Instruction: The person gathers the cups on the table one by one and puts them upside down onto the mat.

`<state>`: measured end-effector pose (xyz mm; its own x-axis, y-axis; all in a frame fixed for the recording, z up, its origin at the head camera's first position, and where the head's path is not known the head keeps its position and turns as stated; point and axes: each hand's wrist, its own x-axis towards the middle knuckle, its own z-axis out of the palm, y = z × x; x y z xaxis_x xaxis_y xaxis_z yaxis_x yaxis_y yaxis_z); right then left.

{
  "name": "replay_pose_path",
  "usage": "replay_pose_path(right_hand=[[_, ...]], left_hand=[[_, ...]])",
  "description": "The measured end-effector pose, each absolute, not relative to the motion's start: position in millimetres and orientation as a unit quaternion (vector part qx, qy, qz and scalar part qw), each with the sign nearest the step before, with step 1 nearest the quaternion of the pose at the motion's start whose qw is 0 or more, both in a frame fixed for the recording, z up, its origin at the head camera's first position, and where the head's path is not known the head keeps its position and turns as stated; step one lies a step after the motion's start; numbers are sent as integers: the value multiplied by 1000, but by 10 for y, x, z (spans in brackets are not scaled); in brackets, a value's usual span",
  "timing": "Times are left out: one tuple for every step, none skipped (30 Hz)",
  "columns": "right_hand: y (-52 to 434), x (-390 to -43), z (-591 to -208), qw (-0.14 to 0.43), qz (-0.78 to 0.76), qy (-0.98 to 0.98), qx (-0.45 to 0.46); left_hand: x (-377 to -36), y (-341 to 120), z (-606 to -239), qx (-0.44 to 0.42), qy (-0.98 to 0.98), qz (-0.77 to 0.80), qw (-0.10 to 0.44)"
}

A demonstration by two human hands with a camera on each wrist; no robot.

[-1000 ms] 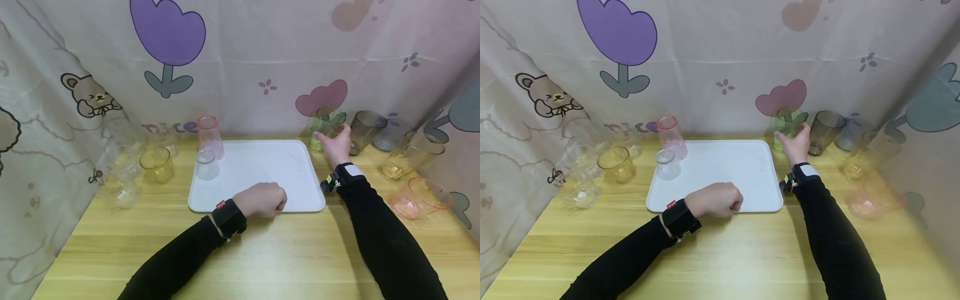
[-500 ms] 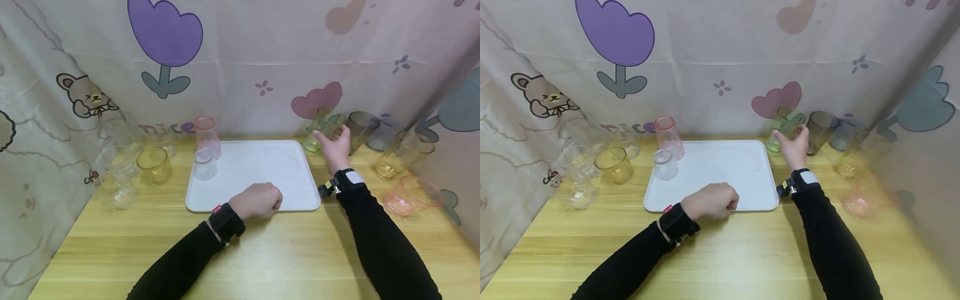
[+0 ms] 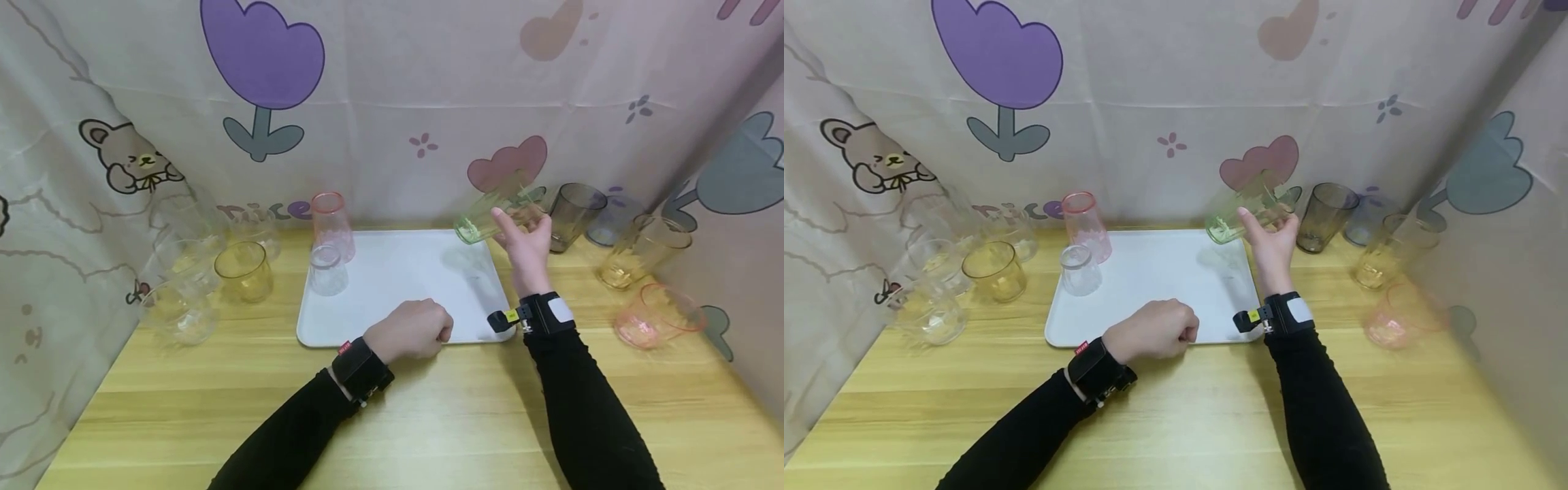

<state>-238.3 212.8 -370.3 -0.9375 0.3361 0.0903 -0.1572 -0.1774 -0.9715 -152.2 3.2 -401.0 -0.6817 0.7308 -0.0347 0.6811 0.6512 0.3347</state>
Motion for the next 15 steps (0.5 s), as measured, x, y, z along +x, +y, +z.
replay_pose_path(right_hand=[[2092, -2365, -3684, 160, 772, -611, -68], [2059, -2349, -3668, 160, 779, -602, -64], [2031, -2333, -3653, 159, 787, -593, -61], [2006, -2315, -3639, 158, 795, -583, -57], [1985, -2296, -3624, 157, 803, -573, -54], [1966, -2277, -3614, 157, 809, -565, -50], [1952, -2256, -3603, 155, 813, -559, -45], [1941, -2234, -3593, 152, 816, -556, -41], [1930, -2209, -3582, 147, 821, -550, -36], [1921, -2187, -3572, 143, 826, -545, -30], [1912, -2167, -3562, 139, 829, -541, -25], [1903, -2148, -3556, 136, 831, -540, -20], [1893, -2128, -3545, 131, 834, -536, -15], [1883, -2110, -3535, 127, 837, -532, -11], [1870, -2092, -3522, 122, 840, -529, -7]], left_hand=[[-1516, 30, -4016, 392, 905, 147, 76], [-1512, 26, -4024, 394, 905, 145, 69], [-1512, 22, -4032, 396, 905, 145, 63], [-1513, 15, -4040, 397, 904, 148, 61], [-1517, 6, -4047, 398, 903, 151, 59], [-1524, -6, -4052, 397, 902, 156, 61], [-1532, -20, -4058, 396, 902, 159, 65], [-1541, -37, -4061, 395, 902, 160, 68], [-1551, -54, -4063, 393, 902, 161, 74], [-1561, -72, -4061, 392, 902, 161, 80], [-1572, -90, -4056, 390, 903, 159, 86], [-1584, -107, -4044, 388, 903, 158, 91], [-1597, -125, -4029, 387, 904, 156, 94], [-1614, -142, -4013, 386, 904, 157, 95], [-1632, -161, -3986, 383, 905, 161, 92]])
